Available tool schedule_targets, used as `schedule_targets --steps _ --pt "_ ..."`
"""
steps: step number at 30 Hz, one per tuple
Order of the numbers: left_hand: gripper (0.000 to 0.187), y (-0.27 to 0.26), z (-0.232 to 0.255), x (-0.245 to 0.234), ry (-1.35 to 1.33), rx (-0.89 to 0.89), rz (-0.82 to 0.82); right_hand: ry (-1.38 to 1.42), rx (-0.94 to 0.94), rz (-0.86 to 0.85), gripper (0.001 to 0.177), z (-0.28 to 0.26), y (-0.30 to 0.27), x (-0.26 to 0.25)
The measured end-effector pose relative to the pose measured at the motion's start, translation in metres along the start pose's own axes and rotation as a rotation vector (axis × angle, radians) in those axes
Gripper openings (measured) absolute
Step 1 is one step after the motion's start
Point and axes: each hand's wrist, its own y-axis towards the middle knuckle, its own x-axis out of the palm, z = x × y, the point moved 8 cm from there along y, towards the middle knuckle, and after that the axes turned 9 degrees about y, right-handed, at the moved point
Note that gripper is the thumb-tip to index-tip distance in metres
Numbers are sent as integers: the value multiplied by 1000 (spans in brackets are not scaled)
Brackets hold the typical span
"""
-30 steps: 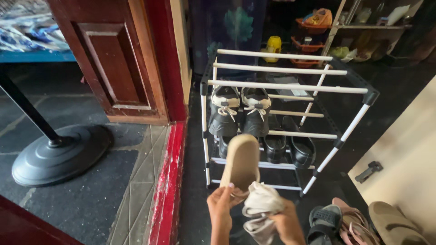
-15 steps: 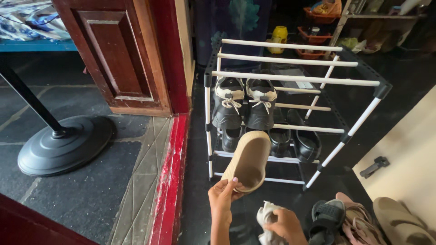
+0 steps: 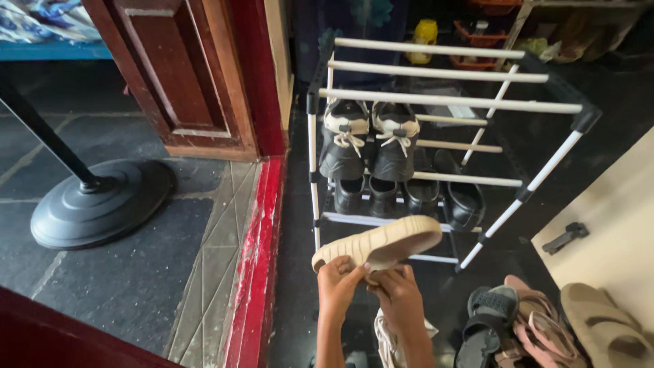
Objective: The person wipes the soles and uppers of beige and pink sandals using a cloth, then places them on a shoe rack. The person handles each sandal individually, wiping multiple surfaces before stacking them.
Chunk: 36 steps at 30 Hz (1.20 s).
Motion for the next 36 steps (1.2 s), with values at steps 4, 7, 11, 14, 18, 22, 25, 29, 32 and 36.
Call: schedule_targets --steps 4,7,11,14,18,22,25,29,32,36 --pt "21 11 -10 -3 -86 -105 69 -50 -47 172 22 17 -24 19" --pt "26 12 -15 -41 -232 -72 307 -13 -151 236 24 29 -50 44" --pt "29 10 -29 -78 -387 -48 510 -150 -21 68 25 84 -114 107" --pt "27 7 -32 -70 -409 -76 488 -118 182 32 21 142 -148 116" --pt "26 14 -35 -56 -460 -85 438 -161 278 182 10 155 -140 72" --pt "25 12 -32 -57 -485 -74 434 -98 141 305 10 115 -88 52" --pt "25 11 -32 -60 -481 -67 443 -70 114 321 9 119 -99 67" --pt "25 9 -30 -50 -476 -78 418 -200 336 -14 18 155 -157 113" --pt "25 16 -24 -50 -444 -82 382 -145 412 155 13 173 -158 101" --pt "25 18 -38 -33 -320 -157 233 2 628 156 27 212 -129 91"
